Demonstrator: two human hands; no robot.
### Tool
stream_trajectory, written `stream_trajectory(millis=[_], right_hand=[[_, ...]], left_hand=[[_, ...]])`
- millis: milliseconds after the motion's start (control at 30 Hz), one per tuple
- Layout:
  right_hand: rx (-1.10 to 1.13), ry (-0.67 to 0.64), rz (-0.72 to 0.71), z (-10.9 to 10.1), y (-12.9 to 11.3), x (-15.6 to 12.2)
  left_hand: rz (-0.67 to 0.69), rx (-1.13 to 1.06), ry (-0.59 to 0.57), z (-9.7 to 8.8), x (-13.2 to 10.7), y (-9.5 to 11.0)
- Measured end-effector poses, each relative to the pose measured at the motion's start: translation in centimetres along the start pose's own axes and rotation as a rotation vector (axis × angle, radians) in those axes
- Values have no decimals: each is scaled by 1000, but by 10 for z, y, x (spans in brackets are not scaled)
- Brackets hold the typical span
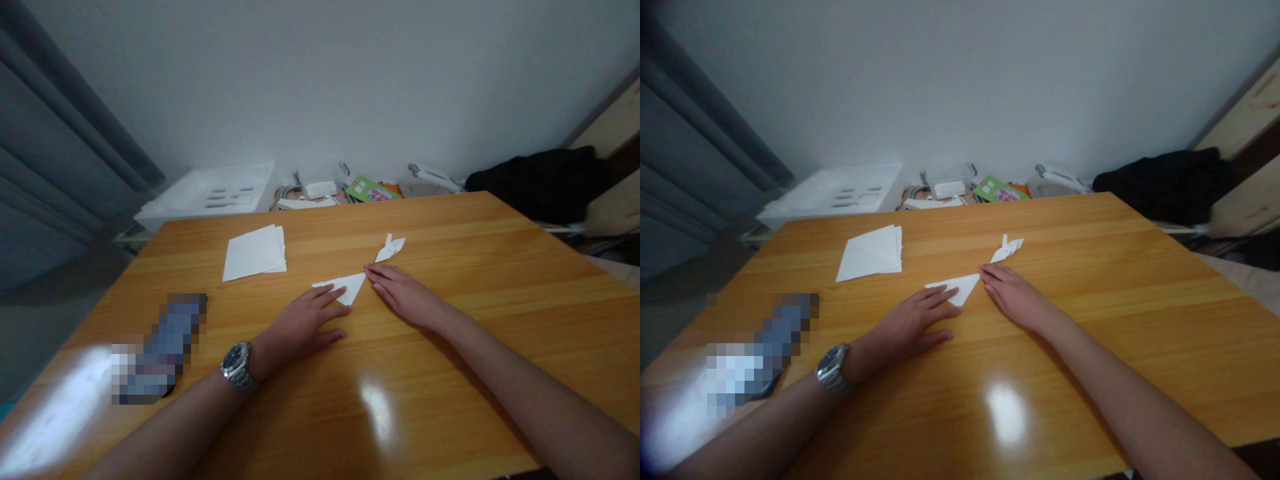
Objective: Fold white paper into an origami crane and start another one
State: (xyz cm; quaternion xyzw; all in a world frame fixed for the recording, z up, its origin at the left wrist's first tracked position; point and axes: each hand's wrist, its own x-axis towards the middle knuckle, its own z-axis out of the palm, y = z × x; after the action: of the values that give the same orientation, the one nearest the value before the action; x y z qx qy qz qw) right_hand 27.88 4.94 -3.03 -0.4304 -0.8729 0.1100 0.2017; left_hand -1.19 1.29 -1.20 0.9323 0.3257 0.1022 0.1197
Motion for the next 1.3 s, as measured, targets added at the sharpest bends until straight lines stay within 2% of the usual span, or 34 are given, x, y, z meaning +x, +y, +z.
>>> stream_trajectory(millis=[767,1067,1300], right_hand=[[1,-7,-18,-2,0,0],[-77,-42,-35,-7,-7,0],[-35,-27,-66,-12,-12,-1]], left_hand=[[4,12,30,-3,0,9],[-35,54,-15,-5,0,10],[-37,53,20,-5,1,11]])
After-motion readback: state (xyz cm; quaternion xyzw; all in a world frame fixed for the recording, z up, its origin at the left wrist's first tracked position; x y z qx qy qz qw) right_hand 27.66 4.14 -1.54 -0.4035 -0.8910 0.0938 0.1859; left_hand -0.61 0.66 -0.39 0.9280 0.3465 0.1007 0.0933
